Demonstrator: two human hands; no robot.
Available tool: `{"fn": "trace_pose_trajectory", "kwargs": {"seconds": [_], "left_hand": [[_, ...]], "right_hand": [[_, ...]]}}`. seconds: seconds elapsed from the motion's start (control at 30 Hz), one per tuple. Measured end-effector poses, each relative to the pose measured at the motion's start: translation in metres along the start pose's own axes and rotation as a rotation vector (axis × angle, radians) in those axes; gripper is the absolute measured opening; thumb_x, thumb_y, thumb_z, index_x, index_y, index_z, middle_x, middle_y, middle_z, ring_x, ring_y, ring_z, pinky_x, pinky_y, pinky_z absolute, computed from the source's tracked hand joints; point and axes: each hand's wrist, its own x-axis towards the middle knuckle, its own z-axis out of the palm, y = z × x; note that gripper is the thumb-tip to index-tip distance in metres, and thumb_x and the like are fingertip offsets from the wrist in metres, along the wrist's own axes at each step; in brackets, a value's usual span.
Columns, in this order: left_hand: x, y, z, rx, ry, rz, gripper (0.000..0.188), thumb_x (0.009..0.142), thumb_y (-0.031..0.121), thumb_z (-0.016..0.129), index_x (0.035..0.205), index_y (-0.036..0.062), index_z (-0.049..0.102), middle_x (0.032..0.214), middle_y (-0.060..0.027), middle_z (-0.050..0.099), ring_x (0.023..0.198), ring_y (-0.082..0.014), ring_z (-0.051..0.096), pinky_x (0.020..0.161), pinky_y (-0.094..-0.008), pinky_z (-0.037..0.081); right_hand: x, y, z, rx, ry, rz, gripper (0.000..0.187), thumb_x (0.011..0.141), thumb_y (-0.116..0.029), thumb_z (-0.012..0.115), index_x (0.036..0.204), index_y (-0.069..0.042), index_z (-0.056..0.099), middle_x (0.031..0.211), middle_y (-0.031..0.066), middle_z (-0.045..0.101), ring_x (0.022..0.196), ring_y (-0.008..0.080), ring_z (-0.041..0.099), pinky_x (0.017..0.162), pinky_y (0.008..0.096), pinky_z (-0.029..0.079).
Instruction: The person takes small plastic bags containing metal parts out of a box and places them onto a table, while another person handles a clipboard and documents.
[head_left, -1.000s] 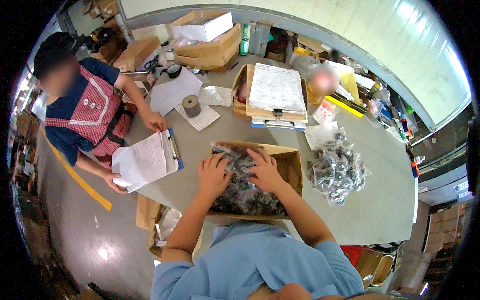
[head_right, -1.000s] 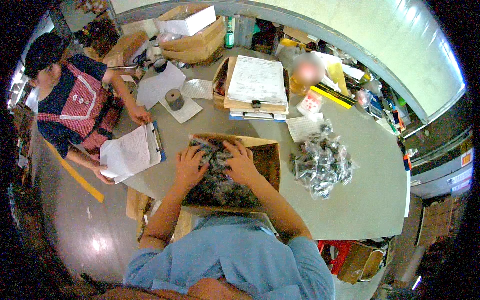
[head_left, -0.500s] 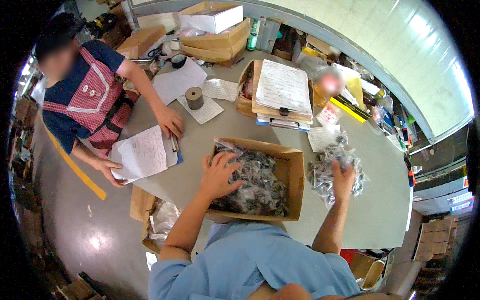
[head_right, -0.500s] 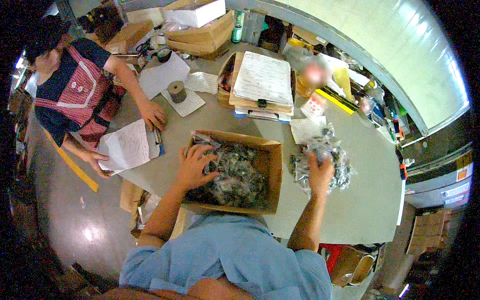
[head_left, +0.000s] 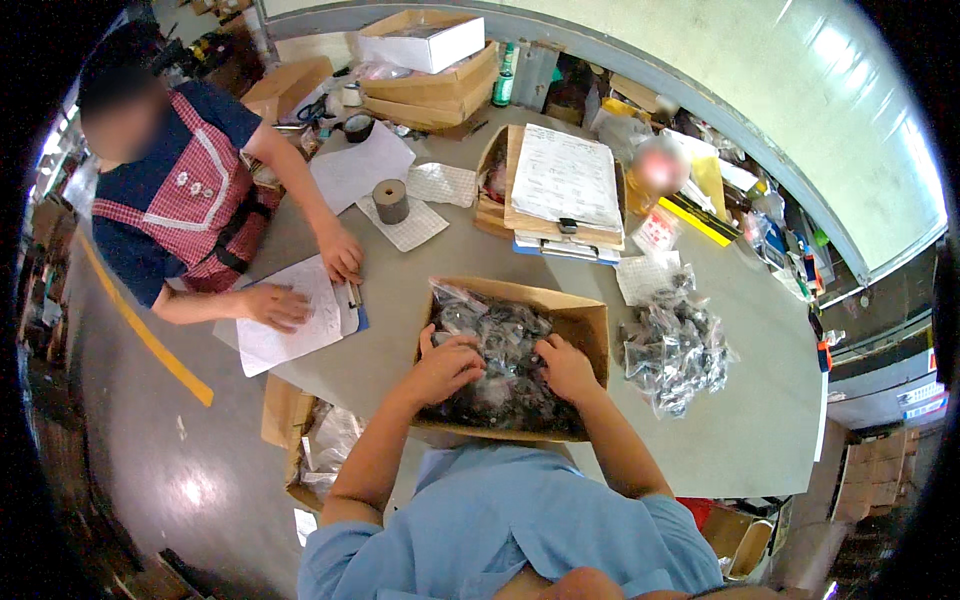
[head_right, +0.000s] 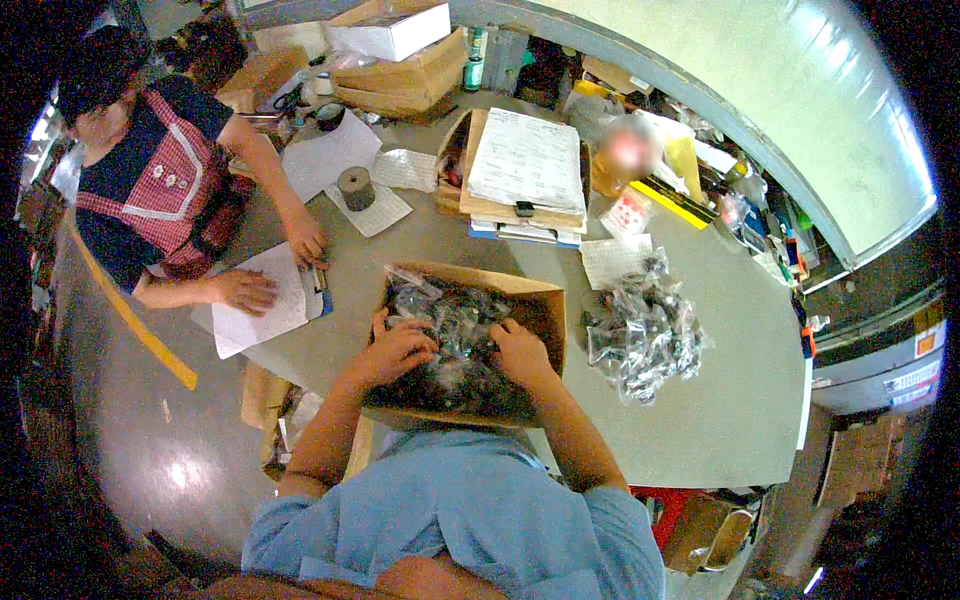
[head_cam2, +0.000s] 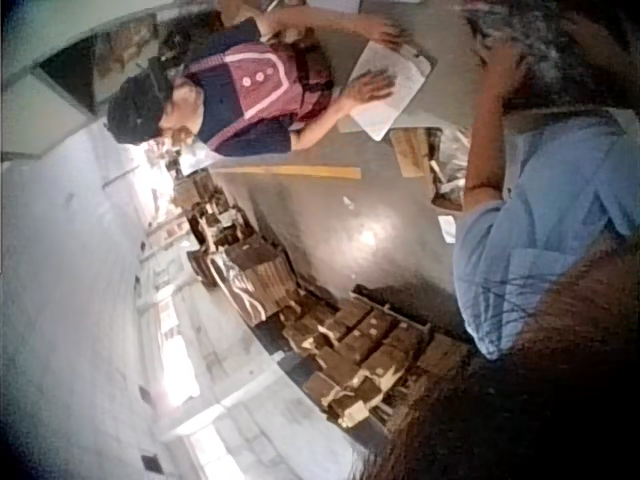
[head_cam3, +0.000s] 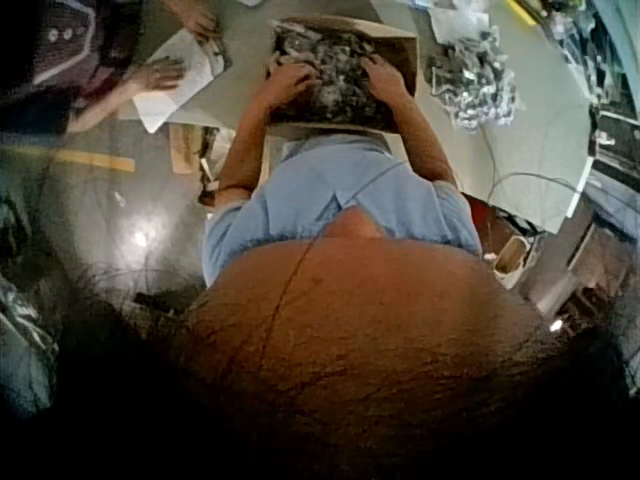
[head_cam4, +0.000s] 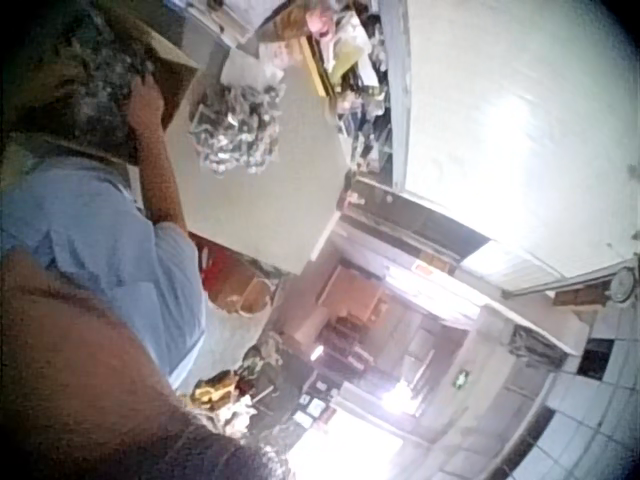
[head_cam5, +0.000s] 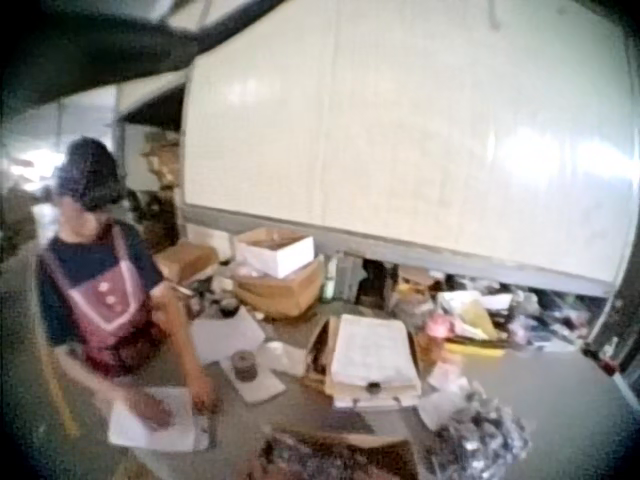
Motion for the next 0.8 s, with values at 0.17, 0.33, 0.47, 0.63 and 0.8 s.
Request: {"fn": "trace_pose_trajectory", "kwargs": {"seconds": [0.17, 0.33, 0.47, 0.63, 0.8], "left_hand": [[-0.006, 0.012, -0.006, -0.028, 0.252, -0.107, 0.009, 0.085, 0.018, 0.06, 0.086, 0.0102, 0.055, 0.073, -0.0062, 0.06, 0.078, -0.0265, 0.06, 0.102, -0.0528, 0.019], [0.011, 0.06, -0.028, 0.011, 0.416, -0.156, 0.011, 0.085, 0.016, 0.059, 0.085, 0.007, 0.052, 0.068, -0.0097, 0.057, 0.068, -0.0315, 0.057, 0.087, -0.0435, 0.04], [0.029, 0.068, 0.005, -0.086, 0.295, -0.157, 0.016, 0.088, 0.021, 0.056, 0.089, 0.0048, 0.055, 0.085, -0.0145, 0.06, 0.084, -0.0355, 0.057, 0.072, -0.0434, 0.045], [0.045, 0.097, 0.012, -0.364, 0.001, -0.024, 0.018, 0.089, 0.022, 0.055, 0.091, 0.0046, 0.057, 0.088, -0.0155, 0.062, 0.084, -0.0357, 0.059, 0.071, -0.0409, 0.047], [0.053, 0.078, 0.026, -0.312, 0.143, -0.018, 0.021, 0.088, 0.022, 0.056, 0.099, 0.0045, 0.06, 0.094, -0.0148, 0.063, 0.09, -0.033, 0.06, 0.078, -0.0399, 0.048]], "right_hand": [[-0.01, 0.005, -0.025, 0.195, 0.085, -0.057, 0.014, 0.076, -0.01, 0.066, 0.087, -0.005, 0.058, 0.102, 0.0103, 0.054, 0.092, 0.0337, 0.055, 0.075, 0.043, 0.047], [-0.033, -0.023, -0.08, 0.289, 0.103, -0.255, 0.008, 0.076, -0.007, 0.066, 0.083, -0.005, 0.063, 0.106, 0.0099, 0.053, 0.094, 0.0309, 0.055, 0.08, 0.0387, 0.046], [-0.037, -0.029, -0.074, 0.408, 0.094, -0.242, 0.01, 0.074, -0.007, 0.069, 0.083, -0.005, 0.065, 0.118, 0.0111, 0.05, 0.101, 0.0292, 0.054, 0.082, 0.0353, 0.046], [-0.045, -0.02, -0.066, 0.355, 0.045, -0.173, 0.009, 0.074, -0.01, 0.069, 0.082, -0.006, 0.066, 0.104, 0.0129, 0.061, 0.098, 0.0312, 0.058, 0.081, 0.0394, 0.048], [-0.088, 0.031, -0.105, 0.402, 0.398, 0.199, 0.009, 0.076, -0.008, 0.067, 0.082, -0.001, 0.064, 0.086, 0.0139, 0.065, 0.077, 0.0295, 0.063, 0.069, 0.0348, 0.05]]}}
